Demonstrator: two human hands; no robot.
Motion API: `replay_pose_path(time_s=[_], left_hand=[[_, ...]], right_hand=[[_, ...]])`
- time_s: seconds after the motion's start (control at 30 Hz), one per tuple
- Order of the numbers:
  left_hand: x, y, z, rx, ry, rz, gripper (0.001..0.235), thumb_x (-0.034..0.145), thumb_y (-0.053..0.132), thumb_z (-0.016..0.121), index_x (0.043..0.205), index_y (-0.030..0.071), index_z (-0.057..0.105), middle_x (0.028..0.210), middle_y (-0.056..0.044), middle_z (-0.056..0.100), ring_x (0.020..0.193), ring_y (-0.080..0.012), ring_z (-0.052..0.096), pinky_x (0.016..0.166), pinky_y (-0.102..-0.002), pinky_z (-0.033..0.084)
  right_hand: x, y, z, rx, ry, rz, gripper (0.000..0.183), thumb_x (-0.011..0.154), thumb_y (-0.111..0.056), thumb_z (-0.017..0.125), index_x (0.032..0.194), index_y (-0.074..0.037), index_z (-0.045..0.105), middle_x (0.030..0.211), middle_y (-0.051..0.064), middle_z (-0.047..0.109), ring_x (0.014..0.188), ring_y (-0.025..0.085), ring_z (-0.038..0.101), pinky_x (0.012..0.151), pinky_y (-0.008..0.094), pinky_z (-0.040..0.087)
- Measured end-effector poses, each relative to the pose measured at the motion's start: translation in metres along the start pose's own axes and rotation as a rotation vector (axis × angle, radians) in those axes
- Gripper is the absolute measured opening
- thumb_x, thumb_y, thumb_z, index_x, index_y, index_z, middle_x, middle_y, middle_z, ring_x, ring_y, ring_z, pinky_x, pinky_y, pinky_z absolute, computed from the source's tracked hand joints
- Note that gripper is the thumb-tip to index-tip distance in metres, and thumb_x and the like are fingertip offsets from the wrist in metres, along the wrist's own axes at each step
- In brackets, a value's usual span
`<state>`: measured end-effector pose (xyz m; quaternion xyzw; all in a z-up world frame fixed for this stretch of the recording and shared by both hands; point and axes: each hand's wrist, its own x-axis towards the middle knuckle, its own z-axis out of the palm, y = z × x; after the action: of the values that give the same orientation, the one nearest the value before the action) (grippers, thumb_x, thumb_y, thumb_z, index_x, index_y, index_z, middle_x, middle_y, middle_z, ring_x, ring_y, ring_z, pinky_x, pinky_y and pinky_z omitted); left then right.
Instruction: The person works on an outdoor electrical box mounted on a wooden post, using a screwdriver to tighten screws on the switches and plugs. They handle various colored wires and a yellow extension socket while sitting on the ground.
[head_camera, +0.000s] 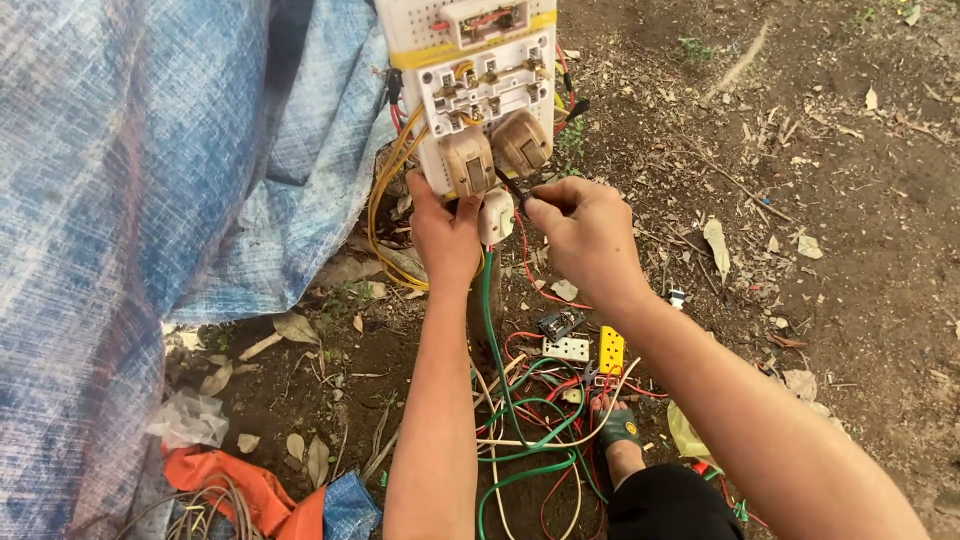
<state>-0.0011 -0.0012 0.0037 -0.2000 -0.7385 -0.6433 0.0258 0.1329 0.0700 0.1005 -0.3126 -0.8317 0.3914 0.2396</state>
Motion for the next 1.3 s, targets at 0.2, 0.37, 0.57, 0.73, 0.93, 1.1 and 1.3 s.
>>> replay_pose_path(time_s=[0.2,0.37,0.57,0.73,0.93,1.1,1.3], left_hand=[[-0.003,0.005,-0.002,-0.018,-0.018,0.029,0.034,0.091,0.013,0.067,0.118,0.013,0.046,0.091,-0.023,0.071,0.088,-0.0516,0.07,0.076,-0.059,0.051],[-0.001,-0.006,0.003,-0.004,-0.005,0.007,0.036,0.091,0.012,0.068,0.118,0.015,0.046,0.089,-0.021,0.071,0.086,-0.0488,0.071,0.075,-0.058,0.052],[0.0,-0.002,0.001,-0.028,-0.026,0.021,0.036,0.09,0.012,0.069,0.119,0.014,0.047,0.094,-0.022,0.073,0.089,-0.0499,0.071,0.077,-0.058,0.055],[0.0,-0.004,0.002,-0.038,-0.042,0.004,0.036,0.089,0.014,0.069,0.118,0.013,0.048,0.094,-0.023,0.072,0.089,-0.0505,0.071,0.076,-0.06,0.054],[-0.001,0.0,0.0,-0.032,-0.03,0.008,0.037,0.09,0.016,0.067,0.12,0.014,0.047,0.098,-0.023,0.072,0.092,-0.0514,0.07,0.076,-0.062,0.054],[0.0,0.0,0.002,-0.027,-0.012,-0.018,0.037,0.089,0.013,0.067,0.12,0.013,0.047,0.096,-0.022,0.073,0.09,-0.0493,0.072,0.077,-0.06,0.056],[-0.005,0.007,0.001,-0.022,-0.019,0.01,0.035,0.089,0.014,0.066,0.118,0.012,0.047,0.097,-0.026,0.071,0.093,-0.0545,0.068,0.077,-0.064,0.052]], right_hand=[[0.004,0.016,0.011,-0.824,0.108,-0.516,0.021,0.094,-0.017,0.065,0.111,-0.006,0.072,0.095,0.014,0.065,0.061,0.031,0.07,0.052,0.044,0.058],[0.015,0.019,0.001,-0.477,-0.004,-0.343,0.021,0.095,-0.018,0.07,0.107,-0.002,0.074,0.089,0.015,0.066,0.069,0.038,0.072,0.058,0.046,0.06],[0.014,0.017,0.0,0.493,-0.03,0.216,0.029,0.092,-0.009,0.071,0.115,0.008,0.068,0.078,0.018,0.065,0.035,0.011,0.051,0.027,0.026,0.037],[0.002,-0.007,-0.017,-0.32,-0.103,-0.228,0.046,0.08,0.002,0.077,0.126,0.0,0.07,0.108,0.022,0.065,0.097,0.038,0.072,0.073,0.043,0.064],[-0.003,0.025,-0.002,-1.318,0.285,-1.006,0.04,0.087,-0.006,0.055,0.123,0.003,0.069,0.073,0.01,0.055,0.051,0.02,0.058,0.044,0.032,0.05],[0.001,0.013,-0.001,-0.397,0.015,-0.345,0.03,0.093,-0.015,0.066,0.119,-0.001,0.071,0.074,0.015,0.071,0.065,0.035,0.072,0.056,0.047,0.055],[-0.002,0.022,0.007,-0.966,0.137,-0.596,0.031,0.096,-0.023,0.062,0.12,-0.007,0.073,0.071,0.013,0.066,0.058,0.031,0.067,0.05,0.044,0.056]])
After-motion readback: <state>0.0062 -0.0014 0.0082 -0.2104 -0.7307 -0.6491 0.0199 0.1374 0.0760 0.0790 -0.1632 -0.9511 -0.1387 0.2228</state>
